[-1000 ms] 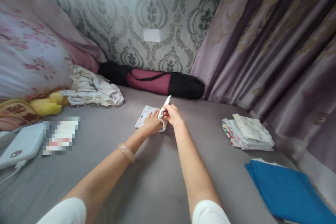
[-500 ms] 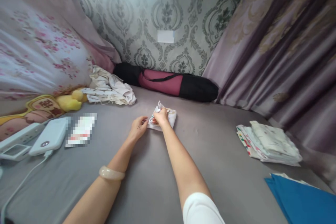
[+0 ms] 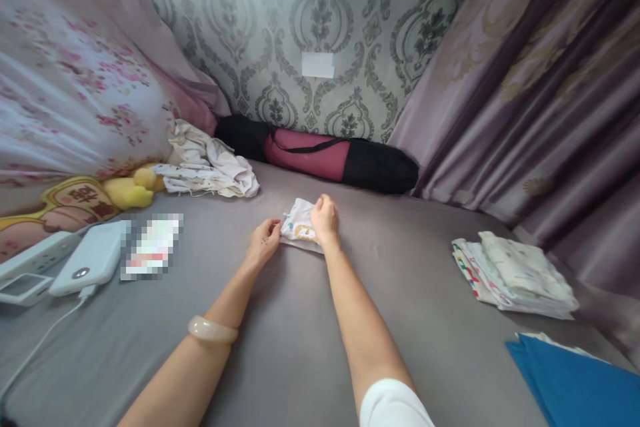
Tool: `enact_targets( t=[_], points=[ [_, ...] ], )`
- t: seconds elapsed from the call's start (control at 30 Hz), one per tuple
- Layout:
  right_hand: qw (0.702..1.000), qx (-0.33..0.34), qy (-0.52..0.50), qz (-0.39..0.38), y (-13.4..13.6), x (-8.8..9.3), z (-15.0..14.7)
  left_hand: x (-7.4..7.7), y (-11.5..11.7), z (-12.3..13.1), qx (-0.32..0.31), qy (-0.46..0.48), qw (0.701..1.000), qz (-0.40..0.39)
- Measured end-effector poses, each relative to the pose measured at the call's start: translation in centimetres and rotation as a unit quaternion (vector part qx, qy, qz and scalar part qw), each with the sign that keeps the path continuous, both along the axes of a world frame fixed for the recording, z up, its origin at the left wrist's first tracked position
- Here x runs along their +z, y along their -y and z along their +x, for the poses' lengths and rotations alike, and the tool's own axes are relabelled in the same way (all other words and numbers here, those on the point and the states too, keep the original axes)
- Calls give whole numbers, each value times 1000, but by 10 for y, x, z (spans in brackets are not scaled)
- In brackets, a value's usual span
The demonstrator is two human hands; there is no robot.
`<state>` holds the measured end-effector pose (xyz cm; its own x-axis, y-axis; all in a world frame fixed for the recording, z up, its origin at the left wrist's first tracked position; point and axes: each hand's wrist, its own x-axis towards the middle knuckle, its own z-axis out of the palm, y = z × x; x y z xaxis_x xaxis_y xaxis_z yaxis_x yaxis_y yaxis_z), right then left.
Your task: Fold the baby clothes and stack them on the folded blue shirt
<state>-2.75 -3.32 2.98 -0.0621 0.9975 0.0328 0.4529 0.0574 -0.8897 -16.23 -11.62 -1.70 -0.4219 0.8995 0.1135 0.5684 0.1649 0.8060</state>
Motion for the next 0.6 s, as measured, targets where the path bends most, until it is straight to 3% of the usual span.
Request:
enact_targets(
  t=[0.1,0.23,0.43,0.6],
  points=[
    [962,-16,216,166,0,-6,15,-1,-1,0,16,-1,1000,0],
    [919,93,366,117,5,-33,13,-1,-1,2,19,-3,1000,4],
    [906,109,396,106,6,-54,8,3,-1,3,22,-4,1000,-1],
    [911,133,385,63,2,-39,13,5,-1,1,41,1,999,-8]
  ],
)
